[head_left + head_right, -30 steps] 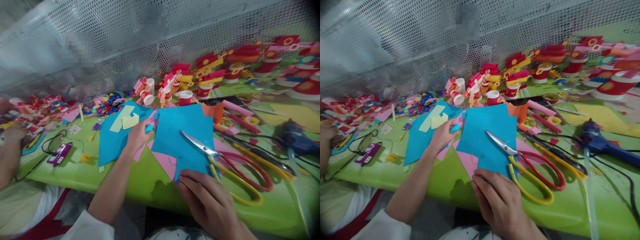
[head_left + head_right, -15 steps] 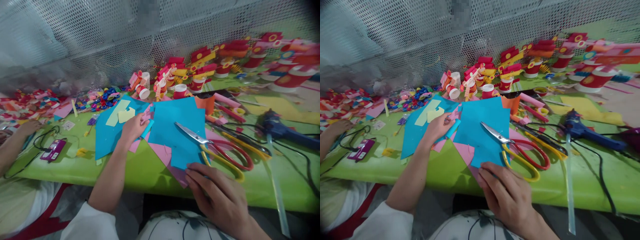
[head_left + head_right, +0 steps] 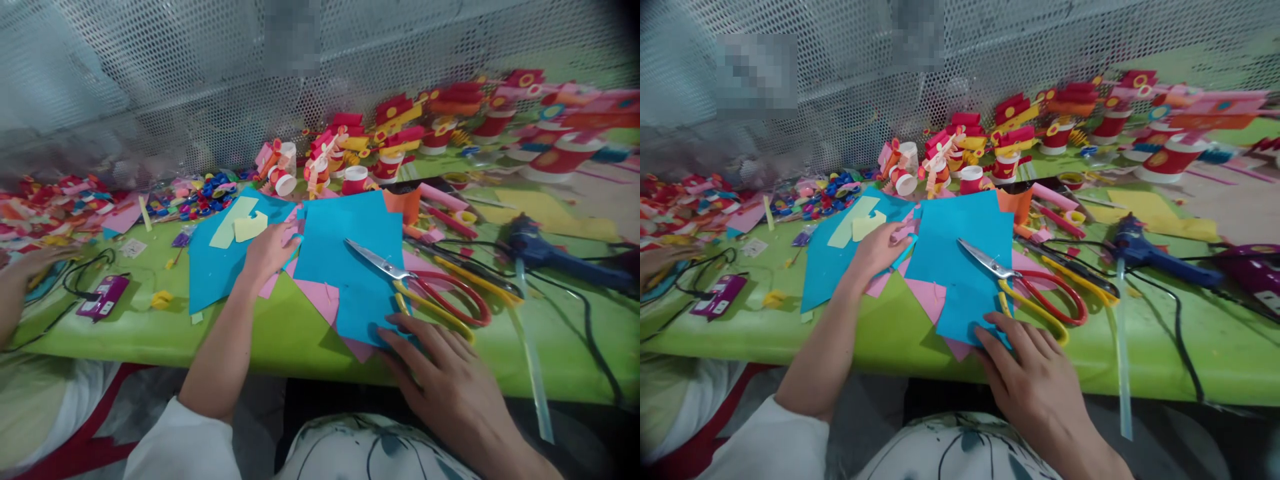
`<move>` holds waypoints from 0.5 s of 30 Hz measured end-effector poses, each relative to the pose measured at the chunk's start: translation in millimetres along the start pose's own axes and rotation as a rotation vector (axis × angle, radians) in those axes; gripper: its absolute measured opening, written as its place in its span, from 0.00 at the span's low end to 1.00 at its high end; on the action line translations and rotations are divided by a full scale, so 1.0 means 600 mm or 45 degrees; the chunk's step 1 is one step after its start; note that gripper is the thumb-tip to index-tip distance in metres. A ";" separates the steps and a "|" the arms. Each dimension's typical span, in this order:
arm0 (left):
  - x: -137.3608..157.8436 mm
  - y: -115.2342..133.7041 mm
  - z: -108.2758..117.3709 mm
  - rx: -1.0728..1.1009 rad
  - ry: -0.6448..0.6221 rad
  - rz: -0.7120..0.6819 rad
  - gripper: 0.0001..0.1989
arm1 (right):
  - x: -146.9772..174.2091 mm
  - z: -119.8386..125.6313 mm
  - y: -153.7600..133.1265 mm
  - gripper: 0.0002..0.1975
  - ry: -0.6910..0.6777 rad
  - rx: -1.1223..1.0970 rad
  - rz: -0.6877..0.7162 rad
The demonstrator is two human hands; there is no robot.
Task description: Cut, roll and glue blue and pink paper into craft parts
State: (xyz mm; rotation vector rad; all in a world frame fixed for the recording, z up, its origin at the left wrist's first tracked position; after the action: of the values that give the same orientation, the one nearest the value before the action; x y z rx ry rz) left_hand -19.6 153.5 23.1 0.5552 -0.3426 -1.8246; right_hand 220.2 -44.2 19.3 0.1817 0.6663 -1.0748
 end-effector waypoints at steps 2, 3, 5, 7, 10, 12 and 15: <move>0.000 0.004 0.001 0.004 0.011 -0.011 0.23 | 0.000 -0.002 0.004 0.08 0.012 0.014 0.005; 0.000 0.006 0.000 0.009 0.010 -0.019 0.22 | 0.000 -0.001 0.006 0.08 0.025 0.016 0.005; -0.001 0.009 -0.007 0.029 -0.004 -0.041 0.20 | -0.002 0.004 0.012 0.09 0.074 0.006 -0.022; -0.002 0.010 -0.016 0.059 -0.017 -0.061 0.17 | -0.004 0.013 0.024 0.08 0.137 -0.017 -0.098; -0.004 0.011 -0.025 0.104 -0.010 -0.086 0.18 | -0.008 0.028 0.045 0.06 0.237 -0.072 -0.236; -0.004 0.015 -0.027 0.129 -0.003 -0.111 0.22 | -0.012 0.033 0.057 0.04 0.272 -0.132 -0.315; -0.005 0.023 -0.024 0.161 0.027 -0.140 0.19 | -0.016 0.038 0.067 0.03 0.317 -0.225 -0.389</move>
State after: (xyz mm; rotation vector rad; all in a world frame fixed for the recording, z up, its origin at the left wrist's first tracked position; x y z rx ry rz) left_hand -0.1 152.7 18.3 0.6920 -0.4226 -1.9105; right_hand 261.2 -27.9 35.8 0.0614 1.0328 -1.2901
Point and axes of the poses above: each hand's wrist, its own x-axis away from the middle knuckle, its own z-axis out of the back of the hand, y = z × x, the point moved 9 cm from there along -x, towards the middle knuckle, and after that the axes turned 11 degrees about -z, right-handed, at the moved point
